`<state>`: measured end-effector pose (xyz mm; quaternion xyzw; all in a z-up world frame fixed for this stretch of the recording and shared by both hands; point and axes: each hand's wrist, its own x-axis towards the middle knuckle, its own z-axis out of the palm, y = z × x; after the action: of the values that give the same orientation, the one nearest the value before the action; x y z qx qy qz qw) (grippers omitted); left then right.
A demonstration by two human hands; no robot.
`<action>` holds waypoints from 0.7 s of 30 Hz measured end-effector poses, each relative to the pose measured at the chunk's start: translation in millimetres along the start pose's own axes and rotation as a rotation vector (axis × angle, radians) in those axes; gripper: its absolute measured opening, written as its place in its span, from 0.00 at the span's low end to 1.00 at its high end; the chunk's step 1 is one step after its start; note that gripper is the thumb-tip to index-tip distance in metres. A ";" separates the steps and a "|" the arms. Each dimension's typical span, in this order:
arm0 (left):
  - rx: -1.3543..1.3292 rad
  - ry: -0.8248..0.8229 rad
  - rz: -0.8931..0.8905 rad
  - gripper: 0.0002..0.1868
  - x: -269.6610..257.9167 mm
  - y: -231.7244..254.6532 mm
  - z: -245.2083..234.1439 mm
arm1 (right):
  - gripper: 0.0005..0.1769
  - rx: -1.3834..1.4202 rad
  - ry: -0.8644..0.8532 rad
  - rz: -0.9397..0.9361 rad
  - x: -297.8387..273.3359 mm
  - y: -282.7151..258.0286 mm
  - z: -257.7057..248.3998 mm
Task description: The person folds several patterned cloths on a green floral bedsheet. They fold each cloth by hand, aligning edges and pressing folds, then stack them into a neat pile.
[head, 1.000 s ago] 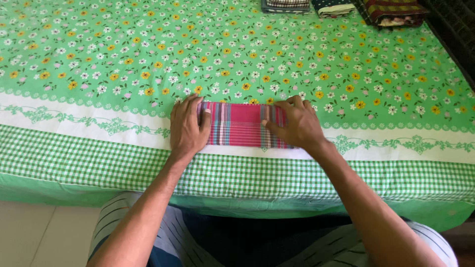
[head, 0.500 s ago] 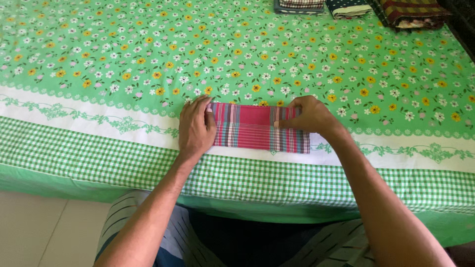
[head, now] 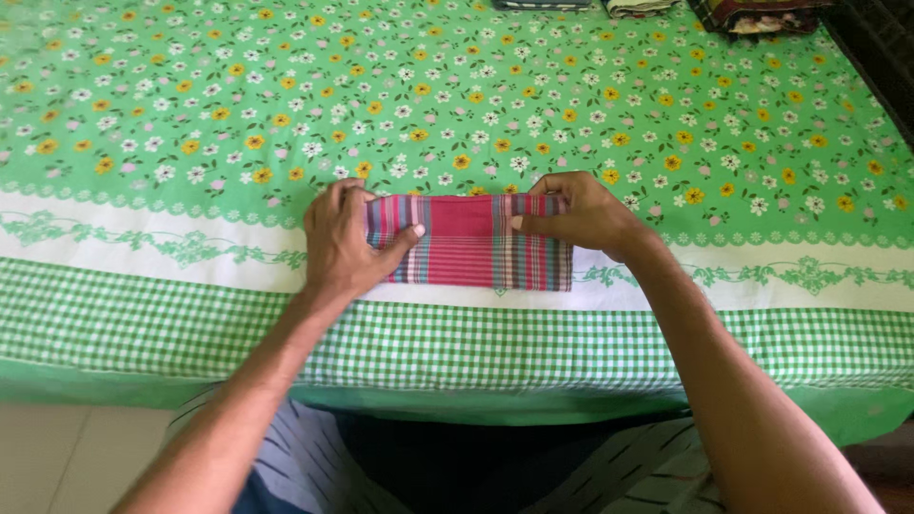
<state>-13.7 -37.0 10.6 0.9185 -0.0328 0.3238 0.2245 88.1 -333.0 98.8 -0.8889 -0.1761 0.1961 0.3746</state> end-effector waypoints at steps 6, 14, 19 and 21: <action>-0.385 -0.314 -0.228 0.27 48.8 -16.1 -4.8 | 0.12 0.068 -0.028 -0.066 -2.5 -1.5 -17.8; -0.659 -0.430 -0.196 0.25 110.8 -32.1 41.1 | 0.18 -0.147 -0.048 -0.055 31.5 26.7 -56.3; -0.390 -0.610 -0.221 0.29 130.3 -23.9 35.8 | 0.19 0.101 0.051 -0.022 59.9 49.2 -97.2; -0.249 -0.730 -0.189 0.30 148.1 -15.5 39.5 | 0.19 0.197 0.145 -0.002 82.7 61.1 -117.5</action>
<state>129.1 -27.6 67.6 0.9380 -0.0647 -0.0527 0.3365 225.9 -405.3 111.5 -0.8595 -0.1292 0.1472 0.4721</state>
